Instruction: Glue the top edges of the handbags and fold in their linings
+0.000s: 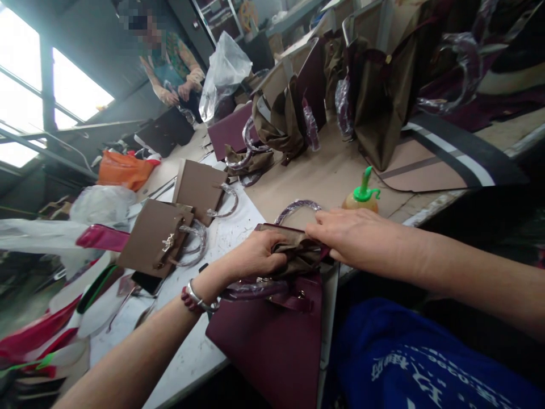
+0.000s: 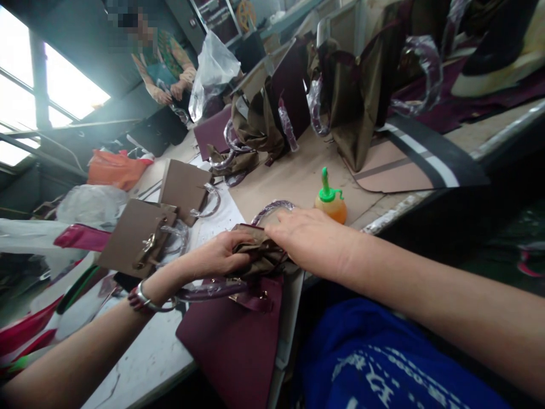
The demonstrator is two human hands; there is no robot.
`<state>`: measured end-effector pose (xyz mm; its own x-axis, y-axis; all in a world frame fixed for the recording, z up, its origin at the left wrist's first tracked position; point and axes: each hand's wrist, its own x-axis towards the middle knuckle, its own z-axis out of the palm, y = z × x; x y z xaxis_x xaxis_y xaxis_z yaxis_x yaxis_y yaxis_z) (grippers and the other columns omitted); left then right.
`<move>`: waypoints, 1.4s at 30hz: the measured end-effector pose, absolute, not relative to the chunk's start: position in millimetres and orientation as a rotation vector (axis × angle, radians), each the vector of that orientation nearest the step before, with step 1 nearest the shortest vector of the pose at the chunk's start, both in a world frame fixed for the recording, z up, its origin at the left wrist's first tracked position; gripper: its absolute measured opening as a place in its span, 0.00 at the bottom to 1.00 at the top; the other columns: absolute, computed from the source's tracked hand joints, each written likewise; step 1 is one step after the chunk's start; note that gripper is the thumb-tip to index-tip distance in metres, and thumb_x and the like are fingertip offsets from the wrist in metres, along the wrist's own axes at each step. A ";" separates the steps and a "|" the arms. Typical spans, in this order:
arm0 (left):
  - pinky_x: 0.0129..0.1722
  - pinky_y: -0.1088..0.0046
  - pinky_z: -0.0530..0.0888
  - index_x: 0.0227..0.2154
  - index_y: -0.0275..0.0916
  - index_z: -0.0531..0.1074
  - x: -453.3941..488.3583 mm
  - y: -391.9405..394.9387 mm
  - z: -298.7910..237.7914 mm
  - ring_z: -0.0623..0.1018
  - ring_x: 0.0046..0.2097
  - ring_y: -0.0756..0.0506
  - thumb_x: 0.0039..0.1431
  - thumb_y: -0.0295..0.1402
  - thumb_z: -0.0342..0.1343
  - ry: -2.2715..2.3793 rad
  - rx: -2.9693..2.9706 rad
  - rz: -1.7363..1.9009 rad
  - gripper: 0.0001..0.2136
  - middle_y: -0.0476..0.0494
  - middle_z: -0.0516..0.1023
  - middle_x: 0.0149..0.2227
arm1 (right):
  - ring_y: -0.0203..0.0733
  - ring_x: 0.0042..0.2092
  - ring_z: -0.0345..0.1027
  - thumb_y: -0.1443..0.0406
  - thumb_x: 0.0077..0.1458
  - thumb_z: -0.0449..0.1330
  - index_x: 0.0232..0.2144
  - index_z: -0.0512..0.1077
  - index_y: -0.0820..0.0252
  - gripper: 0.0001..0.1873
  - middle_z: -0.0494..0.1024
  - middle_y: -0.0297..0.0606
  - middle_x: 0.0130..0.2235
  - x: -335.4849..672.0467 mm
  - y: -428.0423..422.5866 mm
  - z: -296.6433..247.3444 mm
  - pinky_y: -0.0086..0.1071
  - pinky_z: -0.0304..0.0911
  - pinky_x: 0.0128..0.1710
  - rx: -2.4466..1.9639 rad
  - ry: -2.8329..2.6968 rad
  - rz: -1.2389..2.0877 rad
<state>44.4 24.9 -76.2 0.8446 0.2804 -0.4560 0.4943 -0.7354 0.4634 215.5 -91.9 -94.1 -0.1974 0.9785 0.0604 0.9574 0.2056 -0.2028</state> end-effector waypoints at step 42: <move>0.52 0.66 0.65 0.47 0.40 0.71 35.5 30.0 -84.0 0.70 0.48 0.44 0.45 0.24 0.46 0.421 2.466 -0.357 0.24 0.43 0.73 0.45 | 0.34 0.28 0.67 0.75 0.35 0.60 0.35 0.63 0.61 0.21 0.74 0.31 0.30 214.1 -61.0 -123.0 0.25 0.62 0.24 -1.373 -1.314 1.438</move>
<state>35.5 30.0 -84.0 0.9132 0.2143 -0.3467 0.3771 -0.7667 0.5196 214.1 -61.0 -123.0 -0.1531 0.9632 -0.2209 0.1334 -0.2013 -0.9704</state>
